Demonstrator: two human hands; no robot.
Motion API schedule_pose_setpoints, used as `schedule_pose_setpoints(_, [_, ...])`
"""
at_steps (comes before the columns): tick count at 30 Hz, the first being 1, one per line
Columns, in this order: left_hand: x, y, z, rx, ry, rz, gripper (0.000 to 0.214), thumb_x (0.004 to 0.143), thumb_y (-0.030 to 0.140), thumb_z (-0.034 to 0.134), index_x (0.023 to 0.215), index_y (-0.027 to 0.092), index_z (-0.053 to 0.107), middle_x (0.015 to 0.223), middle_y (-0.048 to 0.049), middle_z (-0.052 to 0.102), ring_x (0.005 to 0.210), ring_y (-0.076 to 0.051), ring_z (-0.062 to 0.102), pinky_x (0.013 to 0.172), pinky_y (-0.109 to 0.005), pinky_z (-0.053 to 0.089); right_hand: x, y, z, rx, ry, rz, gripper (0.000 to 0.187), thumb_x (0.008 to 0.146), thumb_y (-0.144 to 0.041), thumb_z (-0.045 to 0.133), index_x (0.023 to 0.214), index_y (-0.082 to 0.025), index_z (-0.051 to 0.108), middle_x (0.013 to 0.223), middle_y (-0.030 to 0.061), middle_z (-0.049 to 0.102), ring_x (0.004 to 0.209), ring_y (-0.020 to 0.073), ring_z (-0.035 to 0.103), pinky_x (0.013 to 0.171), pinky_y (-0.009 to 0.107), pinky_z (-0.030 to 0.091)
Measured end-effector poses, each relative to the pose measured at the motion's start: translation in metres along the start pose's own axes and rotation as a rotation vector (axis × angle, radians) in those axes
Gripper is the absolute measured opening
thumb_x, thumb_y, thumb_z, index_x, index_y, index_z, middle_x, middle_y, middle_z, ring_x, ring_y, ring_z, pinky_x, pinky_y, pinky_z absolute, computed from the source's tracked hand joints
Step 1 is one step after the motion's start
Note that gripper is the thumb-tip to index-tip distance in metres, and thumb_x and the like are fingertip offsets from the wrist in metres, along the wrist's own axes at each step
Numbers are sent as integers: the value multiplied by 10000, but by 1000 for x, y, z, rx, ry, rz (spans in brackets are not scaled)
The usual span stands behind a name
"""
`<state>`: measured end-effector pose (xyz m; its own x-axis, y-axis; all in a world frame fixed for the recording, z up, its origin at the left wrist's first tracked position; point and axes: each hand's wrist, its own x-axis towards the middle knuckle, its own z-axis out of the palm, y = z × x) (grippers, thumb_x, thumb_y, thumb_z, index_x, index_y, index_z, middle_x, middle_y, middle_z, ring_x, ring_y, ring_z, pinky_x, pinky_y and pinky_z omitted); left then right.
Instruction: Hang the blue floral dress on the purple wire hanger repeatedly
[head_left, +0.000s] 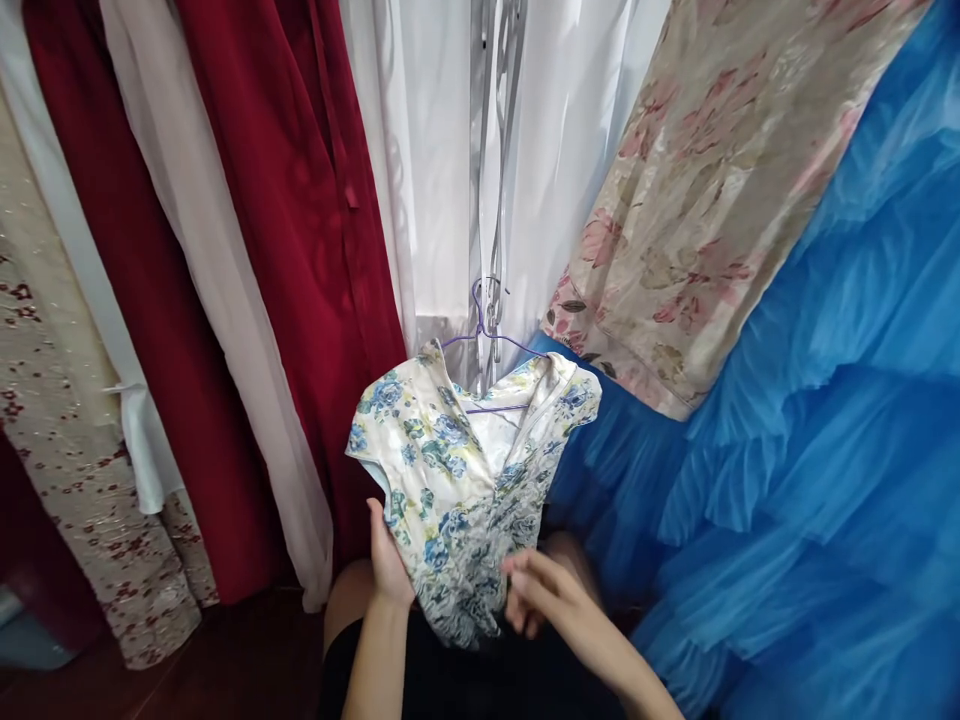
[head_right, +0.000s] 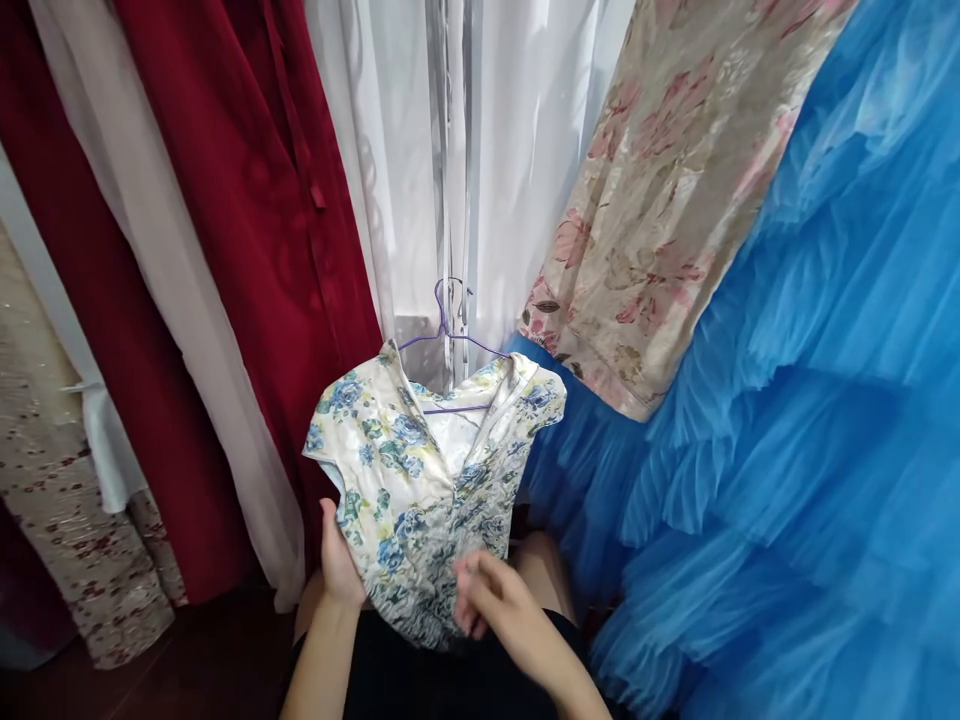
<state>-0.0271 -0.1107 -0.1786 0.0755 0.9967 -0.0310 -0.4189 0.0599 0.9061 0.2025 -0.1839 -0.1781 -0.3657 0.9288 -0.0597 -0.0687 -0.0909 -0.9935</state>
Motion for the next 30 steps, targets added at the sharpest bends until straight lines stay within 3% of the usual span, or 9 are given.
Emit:
schedule_pose_setpoints(2, [-2, 6, 2, -67, 117, 43, 811, 734, 859, 553, 1355, 340, 607, 1345, -88, 665, 1313, -352, 577, 1072, -502, 494, 38, -16, 6, -115, 128, -103, 415, 894, -620, 645, 1018, -226, 607, 742, -6, 670, 630, 162, 589, 556, 260, 412])
schedule_pose_setpoints(5, [-10, 14, 11, -62, 237, 59, 772, 637, 494, 862, 1336, 280, 615, 1231, -101, 726, 1227, -358, 643, 1045, -489, 518, 86, -28, 22, -55, 194, -232, 448, 875, -662, 618, 815, -223, 549, 615, -23, 604, 541, 143, 512, 506, 255, 360])
schedule_pose_setpoints(10, [-20, 9, 17, -34, 328, 109, 527, 760, 372, 812, 1228, 191, 649, 1169, -122, 737, 1163, -316, 676, 1011, -436, 525, 92, -19, 40, 168, 371, -312, 380, 847, -532, 646, 680, -203, 554, 452, -76, 402, 432, 93, 320, 474, 247, 243])
schedule_pose_setpoints(16, [-6, -3, 4, 409, 721, 825, 488, 837, 357, 729, 1285, 217, 593, 1323, -117, 598, 1256, -295, 553, 1064, -417, 429, 64, -19, 28, 154, 379, -203, 295, 782, -398, 639, 611, -159, 663, 455, -50, 399, 446, 91, 309, 475, 254, 192])
schedule_pose_setpoints(18, [-8, -8, 11, 613, 528, 872, 370, 862, 289, 691, 1220, 224, 626, 1261, -102, 610, 1218, -280, 561, 1054, -402, 425, 62, -23, 28, 102, 349, -194, 304, 787, -389, 626, 599, -156, 673, 440, -44, 408, 439, 94, 321, 477, 257, 203])
schedule_pose_setpoints(20, [-13, -14, 23, 731, 188, 746, 317, 868, 231, 664, 1183, 227, 625, 1177, -85, 637, 1141, -259, 598, 1005, -373, 459, 60, -26, 32, 40, 305, -179, 301, 802, -381, 622, 623, -151, 697, 425, -43, 417, 429, 97, 341, 480, 258, 227])
schedule_pose_setpoints(22, [-18, -24, 37, 716, -11, 589, 277, 895, 218, 622, 1169, 223, 586, 1078, -66, 656, 1012, -229, 635, 894, -332, 502, 56, -26, 38, -13, 272, -176, 295, 814, -382, 634, 666, -142, 720, 433, -39, 442, 429, 99, 368, 481, 254, 245])
schedule_pose_setpoints(26, [-19, -44, 53, 634, 69, 564, 98, 971, 277, 528, 901, 209, 531, 790, -6, 588, 741, -172, 584, 691, -266, 463, 51, -30, 42, -14, 272, -210, 347, 839, -444, 638, 719, -130, 726, 438, -34, 475, 419, 95, 375, 467, 245, 238])
schedule_pose_setpoints(30, [-14, -48, 55, 708, -39, 585, 108, 948, 239, 549, 848, 199, 549, 781, -16, 605, 753, -175, 593, 725, -271, 451, 69, -64, 26, 34, 317, -211, 311, 793, -427, 643, 703, -140, 717, 380, -43, 461, 370, 81, 317, 444, 243, 211])
